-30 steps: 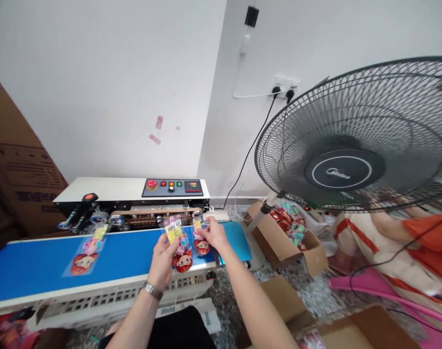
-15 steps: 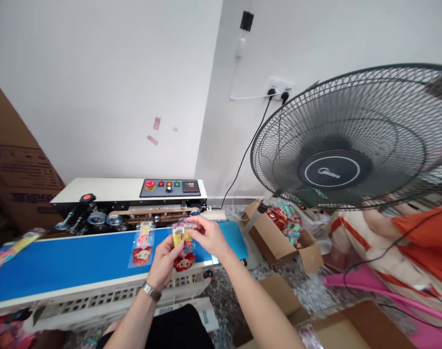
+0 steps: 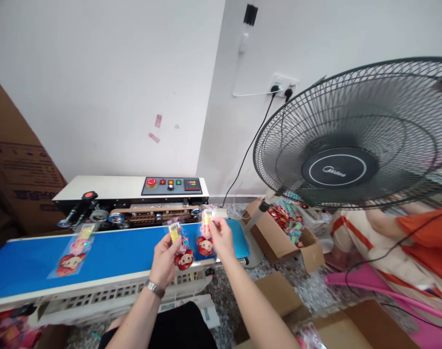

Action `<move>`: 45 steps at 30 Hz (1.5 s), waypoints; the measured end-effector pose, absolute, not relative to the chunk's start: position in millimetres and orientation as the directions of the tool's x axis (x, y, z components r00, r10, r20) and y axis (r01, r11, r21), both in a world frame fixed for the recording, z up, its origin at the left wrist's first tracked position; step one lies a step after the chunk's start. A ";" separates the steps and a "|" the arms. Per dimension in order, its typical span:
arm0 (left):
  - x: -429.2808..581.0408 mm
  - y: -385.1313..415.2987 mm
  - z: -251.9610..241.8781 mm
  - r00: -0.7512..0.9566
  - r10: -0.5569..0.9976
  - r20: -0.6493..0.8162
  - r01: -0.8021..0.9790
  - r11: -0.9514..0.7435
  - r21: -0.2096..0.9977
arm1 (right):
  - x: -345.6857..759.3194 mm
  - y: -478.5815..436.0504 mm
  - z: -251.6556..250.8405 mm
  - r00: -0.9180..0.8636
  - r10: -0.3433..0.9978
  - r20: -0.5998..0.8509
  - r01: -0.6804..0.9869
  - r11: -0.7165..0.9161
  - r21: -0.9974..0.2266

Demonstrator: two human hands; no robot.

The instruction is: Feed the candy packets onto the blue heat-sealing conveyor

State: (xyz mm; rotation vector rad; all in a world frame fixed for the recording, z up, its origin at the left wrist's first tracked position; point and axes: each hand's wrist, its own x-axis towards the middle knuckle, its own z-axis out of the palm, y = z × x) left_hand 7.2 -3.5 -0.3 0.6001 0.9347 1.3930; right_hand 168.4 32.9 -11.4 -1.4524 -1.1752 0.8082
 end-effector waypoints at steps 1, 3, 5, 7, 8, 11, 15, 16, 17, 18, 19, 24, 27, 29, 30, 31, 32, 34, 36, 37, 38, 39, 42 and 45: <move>6.5 -3.0 -0.9 -0.083 0.977 -0.195 -0.546 0.119 0.829 | 177.6 39.1 -16.2 0.326 0.941 0.087 0.325 -0.025 -0.945; 5.4 -1.8 -2.2 -0.088 0.978 -0.187 -0.536 0.112 0.837 | 191.9 50.9 -25.5 0.372 0.927 0.044 0.438 -0.134 -0.889; 5.2 -0.9 -3.3 -0.087 0.979 -0.187 -0.527 0.114 0.842 | 197.0 60.3 -32.9 0.382 0.924 0.021 0.477 -0.178 -0.861; 5.7 -0.5 -3.8 -0.084 0.979 -0.185 -0.527 0.114 0.842 | 193.1 67.1 -36.6 0.358 0.934 0.016 0.505 -0.179 -0.844; 6.1 -0.5 -3.5 -0.082 0.980 -0.183 -0.533 0.112 0.839 | 188.9 69.2 -36.7 0.341 0.940 0.014 0.523 -0.177 -0.834; 6.9 -0.8 -0.7 -0.067 0.978 -0.195 -0.582 0.120 0.804 | 173.1 68.2 -30.6 0.273 0.962 0.029 0.570 -0.137 -0.810; 7.1 -0.5 2.9 -0.056 0.968 -0.245 -0.670 0.145 0.728 | 152.0 44.9 -14.2 0.112 0.990 0.091 0.414 0.037 -0.910; 7.4 -0.2 2.7 -0.059 0.969 -0.239 -0.677 0.137 0.723 | 147.1 36.6 -10.2 0.045 0.996 0.080 0.350 0.060 -0.935; 7.9 0.0 2.1 -0.063 0.971 -0.229 -0.673 0.128 0.729 | 142.4 28.3 -6.6 -0.025 0.998 0.055 0.299 0.060 -0.952; 8.4 0.2 1.2 -0.071 0.974 -0.215 -0.659 0.116 0.743 | 138.3 20.8 -3.6 -0.092 0.995 0.023 0.270 0.048 -0.962; 9.1 0.3 0.1 -0.081 0.977 -0.198 -0.640 0.101 0.762 | 134.8 14.4 -1.1 -0.147 0.989 -0.006 0.261 0.032 -0.965; 8.9 0.5 -2.9 -0.127 0.985 -0.115 -0.593 0.017 0.805 | 129.9 0.7 3.6 -0.208 0.977 -0.048 0.212 -0.002 -0.977; 6.8 0.9 -3.3 -0.169 0.977 -0.130 -0.558 0.014 0.830 | 131.3 -1.8 2.1 -0.230 0.972 -0.039 0.178 0.002 -0.984; 6.7 1.0 -3.7 -0.192 0.971 -0.145 -0.538 0.020 0.843 | 131.0 -4.1 1.0 -0.235 0.971 -0.038 0.184 0.006 -0.983; 7.2 0.9 -3.7 -0.196 0.969 -0.150 -0.538 0.021 0.843 | 130.4 -5.4 0.8 -0.230 0.972 -0.040 0.194 0.005 -0.981; 7.9 0.7 -3.5 -0.196 0.969 -0.152 -0.541 0.023 0.841 | 129.9 -6.5 0.9 -0.223 0.974 -0.046 0.203 0.001 -0.979; 8.7 0.5 -3.1 -0.193 0.970 -0.150 -0.542 0.022 0.840 | 129.7 -7.4 1.1 -0.217 0.975 -0.052 0.208 -0.006 -0.978; 9.7 0.1 -1.8 -0.170 0.975 -0.142 -0.546 0.026 0.837 | 131.6 -7.2 1.5 -0.213 0.975 -0.063 0.207 -0.017 -0.978; 9.4 0.0 0.0 -0.153 0.976 -0.156 -0.545 0.048 0.837 | 138.1 -2.7 0.1 -0.172 0.984 -0.054 0.184 -0.022 -0.983; 8.7 0.0 0.8 -0.156 0.972 -0.177 -0.542 0.066 0.838 | 143.2 1.4 -1.7 -0.116 0.992 -0.048 0.168 -0.028 -0.985; 7.8 0.1 1.6 -0.161 0.965 -0.207 -0.541 0.089 0.836 | 149.3 6.8 -4.4 -0.033 0.998 -0.044 0.152 -0.039 -0.988; 6.7 0.1 2.2 -0.166 0.957 -0.239 -0.543 0.114 0.832 | 156.0 13.2 -7.8 0.063 0.997 -0.048 0.140 -0.057 -0.989; 3.6 0.1 3.0 -0.151 0.944 -0.295 -0.560 0.164 0.812 | 174.3 34.5 -20.4 0.286 0.953 -0.097 0.182 -0.153 -0.971; 2.2 -0.1 2.2 -0.136 0.944 -0.300 -0.576 0.172 0.799 | 181.7 51.6 -31.5 0.329 0.936 -0.125 0.263 -0.218 -0.940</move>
